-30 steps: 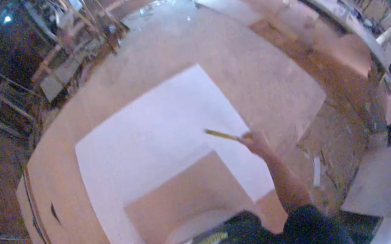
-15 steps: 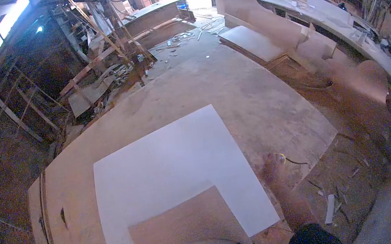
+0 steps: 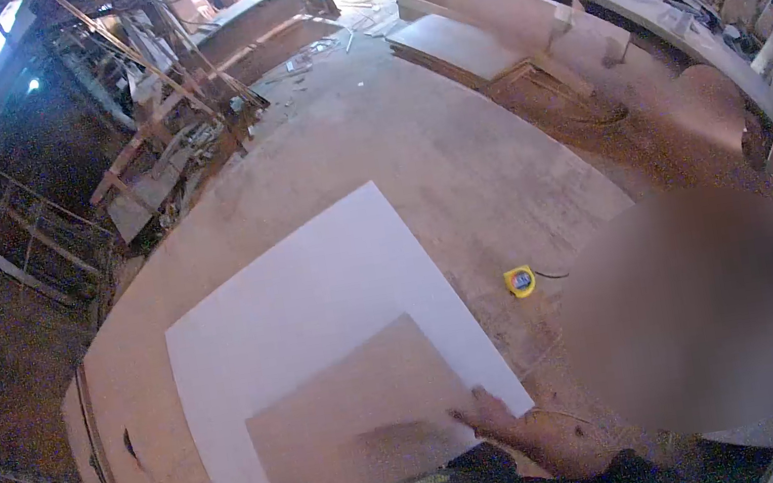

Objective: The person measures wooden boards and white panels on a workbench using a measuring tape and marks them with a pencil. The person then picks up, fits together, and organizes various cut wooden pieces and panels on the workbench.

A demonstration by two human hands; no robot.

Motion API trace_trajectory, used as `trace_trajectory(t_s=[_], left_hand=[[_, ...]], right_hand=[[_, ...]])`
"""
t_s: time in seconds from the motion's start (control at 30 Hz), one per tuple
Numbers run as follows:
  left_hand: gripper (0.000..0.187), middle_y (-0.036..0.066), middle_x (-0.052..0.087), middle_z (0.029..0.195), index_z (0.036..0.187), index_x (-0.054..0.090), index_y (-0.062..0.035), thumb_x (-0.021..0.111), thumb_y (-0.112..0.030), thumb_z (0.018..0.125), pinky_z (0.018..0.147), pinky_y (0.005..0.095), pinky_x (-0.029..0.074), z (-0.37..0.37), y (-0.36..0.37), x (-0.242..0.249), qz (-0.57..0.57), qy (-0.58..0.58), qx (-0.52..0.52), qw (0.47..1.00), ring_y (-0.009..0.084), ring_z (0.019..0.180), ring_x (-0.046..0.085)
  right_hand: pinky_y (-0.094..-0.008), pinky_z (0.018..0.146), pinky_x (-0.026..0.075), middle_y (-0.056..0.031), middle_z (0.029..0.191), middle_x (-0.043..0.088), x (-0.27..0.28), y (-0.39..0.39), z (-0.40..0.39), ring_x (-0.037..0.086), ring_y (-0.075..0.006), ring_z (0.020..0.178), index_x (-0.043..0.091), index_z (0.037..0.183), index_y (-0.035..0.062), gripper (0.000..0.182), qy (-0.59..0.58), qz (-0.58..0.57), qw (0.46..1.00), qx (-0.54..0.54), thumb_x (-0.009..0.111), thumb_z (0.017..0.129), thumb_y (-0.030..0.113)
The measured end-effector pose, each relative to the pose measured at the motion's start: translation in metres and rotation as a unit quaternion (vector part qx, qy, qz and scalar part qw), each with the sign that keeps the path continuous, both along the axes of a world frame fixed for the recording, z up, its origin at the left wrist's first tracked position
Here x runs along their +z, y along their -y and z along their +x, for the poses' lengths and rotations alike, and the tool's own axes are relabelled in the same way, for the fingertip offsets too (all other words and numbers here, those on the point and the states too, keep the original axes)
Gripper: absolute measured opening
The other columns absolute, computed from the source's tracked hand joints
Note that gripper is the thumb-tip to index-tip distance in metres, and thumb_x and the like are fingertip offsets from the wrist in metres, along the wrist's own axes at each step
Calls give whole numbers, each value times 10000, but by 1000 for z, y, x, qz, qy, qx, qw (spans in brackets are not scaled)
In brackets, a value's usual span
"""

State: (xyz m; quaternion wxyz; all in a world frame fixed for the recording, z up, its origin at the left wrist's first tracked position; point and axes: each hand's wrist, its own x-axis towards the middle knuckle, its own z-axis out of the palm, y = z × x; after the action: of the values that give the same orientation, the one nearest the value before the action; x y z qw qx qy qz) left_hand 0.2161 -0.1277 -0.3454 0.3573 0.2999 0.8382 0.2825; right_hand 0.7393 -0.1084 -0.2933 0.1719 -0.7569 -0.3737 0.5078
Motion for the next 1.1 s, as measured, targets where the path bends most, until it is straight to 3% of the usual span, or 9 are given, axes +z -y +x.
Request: trace_trajectory(t_s=[0.07, 0.13, 0.2, 0.27, 0.4, 0.5, 0.73, 0.9, 1.1], left_hand=[[630, 196, 551, 1246, 1293, 458, -23, 765, -233, 785, 967, 479, 435, 43, -33, 47, 81, -197, -172, 962, 334, 1157, 523], [862, 190, 539, 1313, 1435, 411, -60, 835, -150, 690, 1052, 489, 379, 90, -72, 107, 185, -395, -278, 856, 371, 1236, 478], [1014, 195, 423, 1472, 1512, 378, -95, 885, -152, 636, 1122, 525, 315, 139, -102, 180, 253, -436, -268, 821, 411, 1356, 370], [990, 191, 352, 1525, 1504, 388, -114, 884, -185, 651, 1151, 548, 250, 152, -105, 206, 279, -346, -231, 866, 398, 1401, 322], [765, 163, 464, 1423, 1410, 488, -71, 829, -245, 748, 1111, 489, 333, 130, -44, 154, 197, -386, -208, 877, 342, 1338, 423], [609, 156, 543, 1339, 1295, 583, -41, 811, -212, 756, 1040, 460, 424, 116, 27, 98, 151, -259, -90, 950, 327, 1236, 523], [422, 185, 657, 1142, 1150, 654, -6, 760, -205, 794, 962, 444, 481, 105, 128, 52, 90, -320, -14, 943, 342, 1110, 602], [335, 190, 680, 1069, 1100, 677, -3, 730, -186, 824, 931, 441, 495, 44, 141, 29, 100, -360, 79, 924, 362, 1039, 632], [327, 212, 675, 1057, 1116, 656, 30, 696, -157, 852, 917, 459, 500, -76, 121, 11, 128, -418, 119, 892, 384, 1039, 627]], right_hand=[[-348, 502, 494, -121, 774, 601, -6, -25, 19, 577, -179, 539, 509, 1154, -1, 625, -55, -26, 997, -55, 676, 889, 540], [-336, 473, 461, -98, 752, 554, -15, -35, 44, 539, -172, 528, 534, 1130, 18, 515, -63, 4, 990, -128, 601, 947, 495], [-330, 488, 455, -82, 818, 563, -15, -46, 75, 544, -175, 574, 560, 1148, 41, 448, -96, 59, 976, -188, 536, 989, 459], [-329, 547, 476, -71, 972, 625, -6, -59, 115, 592, -188, 676, 586, 1206, 66, 426, -159, 133, 951, -230, 482, 1016, 433], [-341, 589, 476, -75, 989, 628, -10, -125, 177, 592, -205, 717, 581, 1220, 67, 426, -192, 201, 922, -270, 495, 1010, 428], [-349, 620, 476, -78, 1003, 629, -23, -169, 214, 592, -217, 748, 577, 1230, 68, 428, -163, 231, 916, -284, 505, 1006, 425], [-369, 693, 476, -85, 1033, 634, -37, -217, 252, 593, -246, 819, 569, 1253, 70, 435, -35, 262, 934, -240, 529, 995, 418], [-383, 746, 477, -90, 1055, 637, -51, -150, 201, 593, -267, 870, 563, 1270, 71, 443, 47, 304, 929, -203, 546, 988, 413], [-401, 808, 477, -95, 1081, 640, -88, 17, 96, 594, -292, 931, 555, 1290, 73, 456, -7, 225, 951, -211, 566, 979, 407]])
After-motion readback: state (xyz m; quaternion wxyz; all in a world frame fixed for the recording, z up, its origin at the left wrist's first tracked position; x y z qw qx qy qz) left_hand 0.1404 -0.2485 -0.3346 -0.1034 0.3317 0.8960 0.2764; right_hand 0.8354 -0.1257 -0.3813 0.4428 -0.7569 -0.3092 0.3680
